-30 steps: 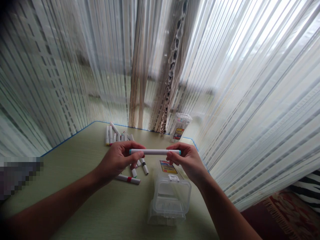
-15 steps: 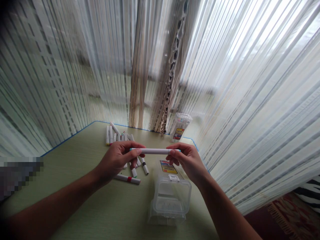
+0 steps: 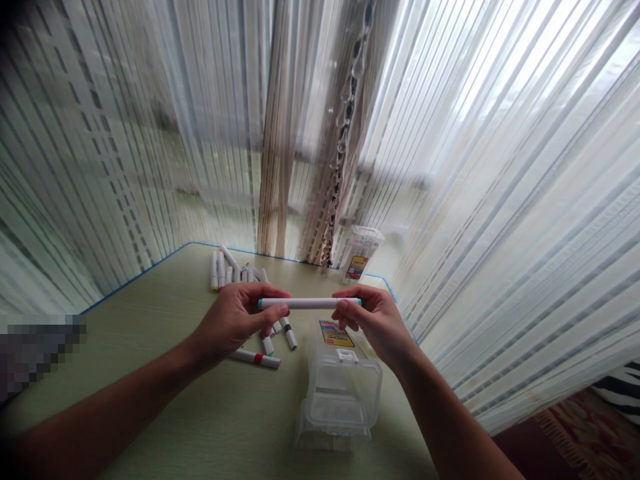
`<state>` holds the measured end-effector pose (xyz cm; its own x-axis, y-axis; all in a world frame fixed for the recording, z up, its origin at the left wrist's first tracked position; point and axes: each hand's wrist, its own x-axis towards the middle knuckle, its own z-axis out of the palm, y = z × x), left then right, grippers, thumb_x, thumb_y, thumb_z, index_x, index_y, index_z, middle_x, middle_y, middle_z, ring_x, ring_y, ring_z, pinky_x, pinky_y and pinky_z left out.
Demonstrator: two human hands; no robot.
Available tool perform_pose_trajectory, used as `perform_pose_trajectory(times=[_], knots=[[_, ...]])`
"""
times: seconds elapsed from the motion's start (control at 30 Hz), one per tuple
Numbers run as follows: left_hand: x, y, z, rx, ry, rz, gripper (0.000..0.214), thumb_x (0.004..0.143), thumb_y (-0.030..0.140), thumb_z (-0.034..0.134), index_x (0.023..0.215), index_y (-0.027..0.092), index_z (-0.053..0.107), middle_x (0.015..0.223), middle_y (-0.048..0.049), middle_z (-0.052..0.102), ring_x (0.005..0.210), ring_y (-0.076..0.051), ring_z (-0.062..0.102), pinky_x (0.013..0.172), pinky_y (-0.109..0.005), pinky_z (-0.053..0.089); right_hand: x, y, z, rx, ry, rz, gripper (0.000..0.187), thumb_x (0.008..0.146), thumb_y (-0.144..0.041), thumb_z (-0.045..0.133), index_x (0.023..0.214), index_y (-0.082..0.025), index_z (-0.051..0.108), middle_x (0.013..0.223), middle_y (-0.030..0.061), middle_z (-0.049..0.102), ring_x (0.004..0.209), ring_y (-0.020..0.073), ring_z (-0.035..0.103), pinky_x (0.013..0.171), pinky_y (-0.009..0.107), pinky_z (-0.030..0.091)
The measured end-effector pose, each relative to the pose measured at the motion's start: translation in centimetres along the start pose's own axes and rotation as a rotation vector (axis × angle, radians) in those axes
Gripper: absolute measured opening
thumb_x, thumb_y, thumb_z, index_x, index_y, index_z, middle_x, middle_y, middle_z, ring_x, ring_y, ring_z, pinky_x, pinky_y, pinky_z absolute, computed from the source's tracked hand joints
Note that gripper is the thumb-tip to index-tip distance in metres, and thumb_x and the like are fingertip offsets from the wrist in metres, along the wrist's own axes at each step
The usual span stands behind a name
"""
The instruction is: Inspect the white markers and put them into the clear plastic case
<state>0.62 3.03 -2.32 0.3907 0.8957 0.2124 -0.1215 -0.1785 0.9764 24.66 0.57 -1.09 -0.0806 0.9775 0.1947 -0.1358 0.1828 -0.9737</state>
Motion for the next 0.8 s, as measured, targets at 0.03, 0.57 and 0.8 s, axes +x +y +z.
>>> perform_pose_trajectory(times=[0.03, 0.57, 0.8], knots=[[0.01, -0.02, -0.02, -0.001, -0.002, -0.002, 0.027, 0.075, 0.026, 0.078, 0.094, 0.009, 0.073, 0.063, -0.0003, 0.065, 0.047, -0.007, 0.055, 0.043, -0.016, 0.047, 0.00, 0.01, -0.02, 0.003, -0.002, 0.001, 0.023, 0.068, -0.033, 0.086, 0.080, -0.014, 0.078, 0.057, 0.0050, 0.070, 0.045, 0.0094, 0.059, 0.042, 0.017, 0.038], [0.22, -0.09, -0.01, -0.025, -0.001, 0.009, 0.029, 0.077, 0.032, 0.076, 0.094, 0.009, 0.072, 0.069, -0.0037, 0.069, 0.046, -0.007, 0.054, 0.042, -0.018, 0.047, 0.03, 0.04, 0.02, -0.017, -0.007, 0.000, 0.024, 0.068, -0.031, 0.086, 0.081, -0.014, 0.077, 0.056, 0.0037, 0.069, 0.046, 0.0093, 0.057, 0.043, 0.018, 0.038], [0.01, 0.21, 0.04, -0.053, 0.003, -0.011, 0.028, 0.081, 0.030, 0.071, 0.098, 0.008, 0.072, 0.073, -0.0064, 0.072, 0.046, -0.007, 0.055, 0.044, -0.019, 0.048, -0.09, -0.14, 0.13, 0.012, 0.015, 0.019, 0.024, 0.068, -0.034, 0.084, 0.079, -0.014, 0.077, 0.058, 0.0050, 0.070, 0.046, 0.0121, 0.059, 0.041, 0.021, 0.038]])
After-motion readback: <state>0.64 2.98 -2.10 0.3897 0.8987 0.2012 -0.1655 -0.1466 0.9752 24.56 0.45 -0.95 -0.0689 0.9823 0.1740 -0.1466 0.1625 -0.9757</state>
